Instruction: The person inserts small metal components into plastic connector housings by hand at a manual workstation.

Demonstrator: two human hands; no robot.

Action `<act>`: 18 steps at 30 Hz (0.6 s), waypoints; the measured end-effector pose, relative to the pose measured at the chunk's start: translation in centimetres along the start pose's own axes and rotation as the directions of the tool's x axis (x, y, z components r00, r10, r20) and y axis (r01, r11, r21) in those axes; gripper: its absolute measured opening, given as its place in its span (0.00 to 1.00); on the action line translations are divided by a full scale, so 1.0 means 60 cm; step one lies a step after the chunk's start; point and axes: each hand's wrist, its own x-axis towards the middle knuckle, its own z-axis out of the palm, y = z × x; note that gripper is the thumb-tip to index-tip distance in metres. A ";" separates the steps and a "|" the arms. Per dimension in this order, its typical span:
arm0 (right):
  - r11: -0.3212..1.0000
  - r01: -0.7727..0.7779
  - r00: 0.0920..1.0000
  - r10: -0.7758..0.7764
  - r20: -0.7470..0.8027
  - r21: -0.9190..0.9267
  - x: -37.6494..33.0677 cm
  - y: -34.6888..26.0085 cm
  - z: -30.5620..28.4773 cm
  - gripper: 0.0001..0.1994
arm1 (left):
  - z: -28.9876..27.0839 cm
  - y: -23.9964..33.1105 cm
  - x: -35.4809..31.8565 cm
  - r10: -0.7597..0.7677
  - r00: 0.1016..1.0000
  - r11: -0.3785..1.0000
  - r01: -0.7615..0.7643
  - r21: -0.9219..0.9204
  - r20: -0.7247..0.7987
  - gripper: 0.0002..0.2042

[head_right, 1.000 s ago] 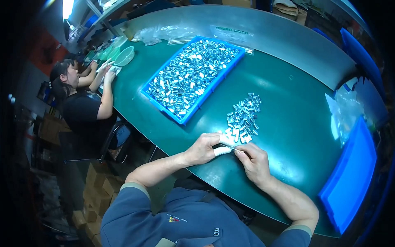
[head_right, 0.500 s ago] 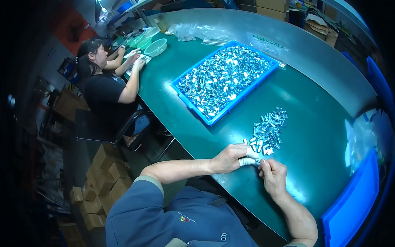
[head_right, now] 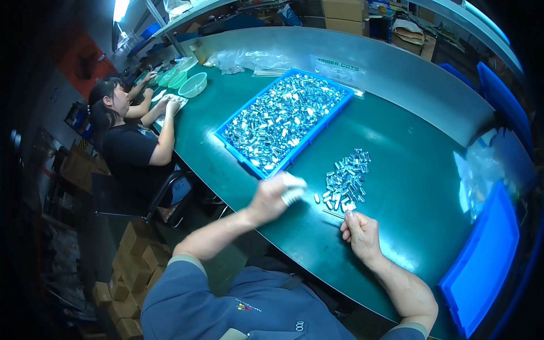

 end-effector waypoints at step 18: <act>0.989 0.117 0.993 -0.115 0.032 -0.088 -0.002 -0.010 0.007 0.21 | -0.021 -0.054 0.073 -0.041 0.938 0.968 -0.048 0.247 0.343 0.12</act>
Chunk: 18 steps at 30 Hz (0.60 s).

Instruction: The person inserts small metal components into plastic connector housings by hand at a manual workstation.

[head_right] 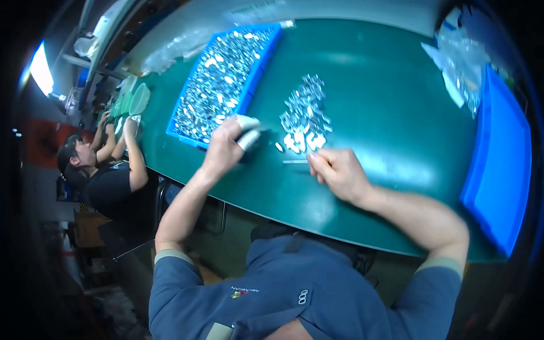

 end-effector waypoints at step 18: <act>0.999 -0.004 1.000 0.006 -0.024 0.051 -0.011 0.014 0.006 0.20 | 0.089 0.086 -0.033 -0.076 0.997 0.996 0.076 0.038 -0.005 0.19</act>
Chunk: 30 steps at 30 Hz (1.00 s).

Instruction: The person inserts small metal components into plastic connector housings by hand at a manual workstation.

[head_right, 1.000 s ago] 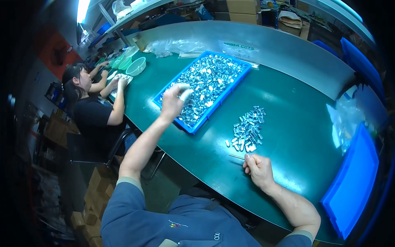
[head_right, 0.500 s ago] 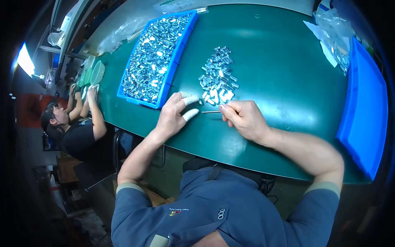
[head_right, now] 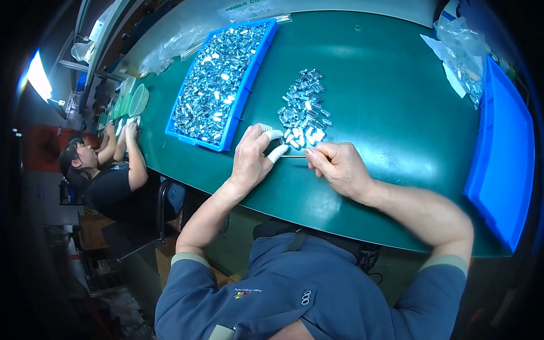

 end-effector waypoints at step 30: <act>0.996 0.060 0.997 -0.063 -0.042 -0.058 0.003 0.003 0.003 0.09 | -0.008 0.016 -0.027 0.097 0.992 0.918 -0.123 -0.377 -0.086 0.11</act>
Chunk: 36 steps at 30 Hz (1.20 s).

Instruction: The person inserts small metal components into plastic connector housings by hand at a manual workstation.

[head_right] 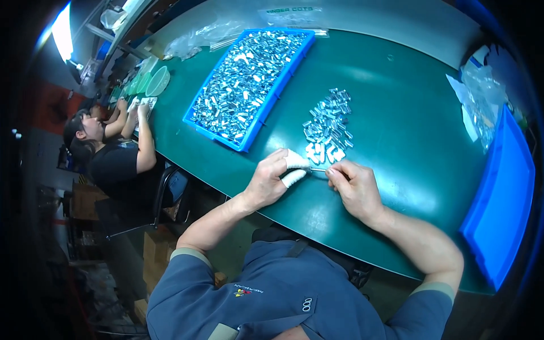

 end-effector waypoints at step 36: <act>0.984 -0.097 0.993 0.106 -0.054 0.148 -0.004 -0.002 -0.006 0.22 | -0.265 -0.155 0.103 0.003 0.930 0.771 0.232 0.593 -0.368 0.10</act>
